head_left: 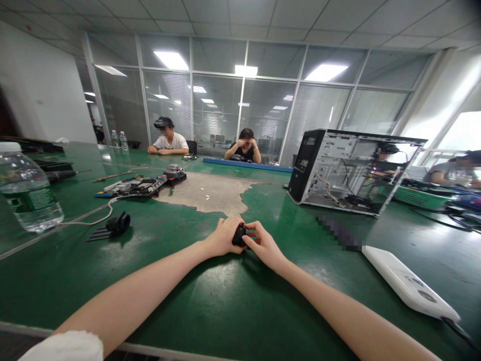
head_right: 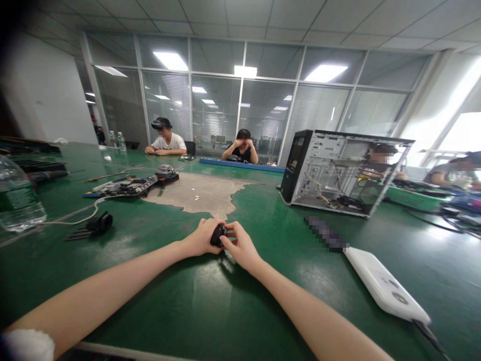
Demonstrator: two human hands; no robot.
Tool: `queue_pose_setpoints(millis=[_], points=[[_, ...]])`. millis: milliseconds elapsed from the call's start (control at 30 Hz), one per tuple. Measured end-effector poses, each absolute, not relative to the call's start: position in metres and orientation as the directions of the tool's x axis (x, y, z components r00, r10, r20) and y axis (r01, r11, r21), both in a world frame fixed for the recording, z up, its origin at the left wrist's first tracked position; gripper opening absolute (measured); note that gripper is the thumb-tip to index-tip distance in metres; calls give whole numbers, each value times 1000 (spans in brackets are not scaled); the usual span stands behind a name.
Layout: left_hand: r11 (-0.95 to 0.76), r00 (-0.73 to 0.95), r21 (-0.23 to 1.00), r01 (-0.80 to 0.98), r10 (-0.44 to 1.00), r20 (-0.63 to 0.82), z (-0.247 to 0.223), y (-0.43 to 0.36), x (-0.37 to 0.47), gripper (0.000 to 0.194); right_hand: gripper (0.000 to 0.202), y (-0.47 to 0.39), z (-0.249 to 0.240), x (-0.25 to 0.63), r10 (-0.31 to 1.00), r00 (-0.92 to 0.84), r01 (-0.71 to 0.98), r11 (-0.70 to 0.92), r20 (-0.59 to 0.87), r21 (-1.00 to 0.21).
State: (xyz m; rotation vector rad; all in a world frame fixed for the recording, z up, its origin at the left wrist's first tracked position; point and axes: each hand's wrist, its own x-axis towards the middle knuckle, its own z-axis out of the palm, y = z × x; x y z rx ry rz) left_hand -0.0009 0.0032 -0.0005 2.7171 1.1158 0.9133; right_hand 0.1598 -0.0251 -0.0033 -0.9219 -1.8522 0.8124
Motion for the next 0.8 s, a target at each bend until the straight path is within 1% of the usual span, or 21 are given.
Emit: queue_pose_setpoints(millis=[100,200,333,400,433,533,600,733,800], points=[[-737,564,268,621,657,500,-2,4,-1,59,19,-27,-2,160,834,-333,227,524,440,-821],[-738,563,264,621,654,506,-2,5,-2,58,16,-25,-2,160,850,-303,202,499,431,-843],[-740,564,254,622,649,511,-2,5,-2,61,20,-18,-3,164,906,-137,205,421,400,-884],[-739,562,251,626,650,512,-2,5,-2,62,24,-16,-5,166,932,-89,177,363,352,-915],[-738,561,249,627,650,513,-2,5,-2,61,26,-15,-5,166,940,-104,155,338,325,-928],[-737,561,242,631,649,515,-4,6,-1,59,28,-15,-4,165,938,-219,89,293,268,-952],[-739,561,236,631,645,520,-5,6,-1,58,30,-16,-2,162,933,-267,71,269,242,-960],[-748,564,223,626,631,533,-5,4,-1,59,34,-17,4,158,947,-261,73,210,185,-975],[-750,566,209,628,624,538,-4,2,-1,57,33,-18,5,157,948,-261,65,206,183,-976]])
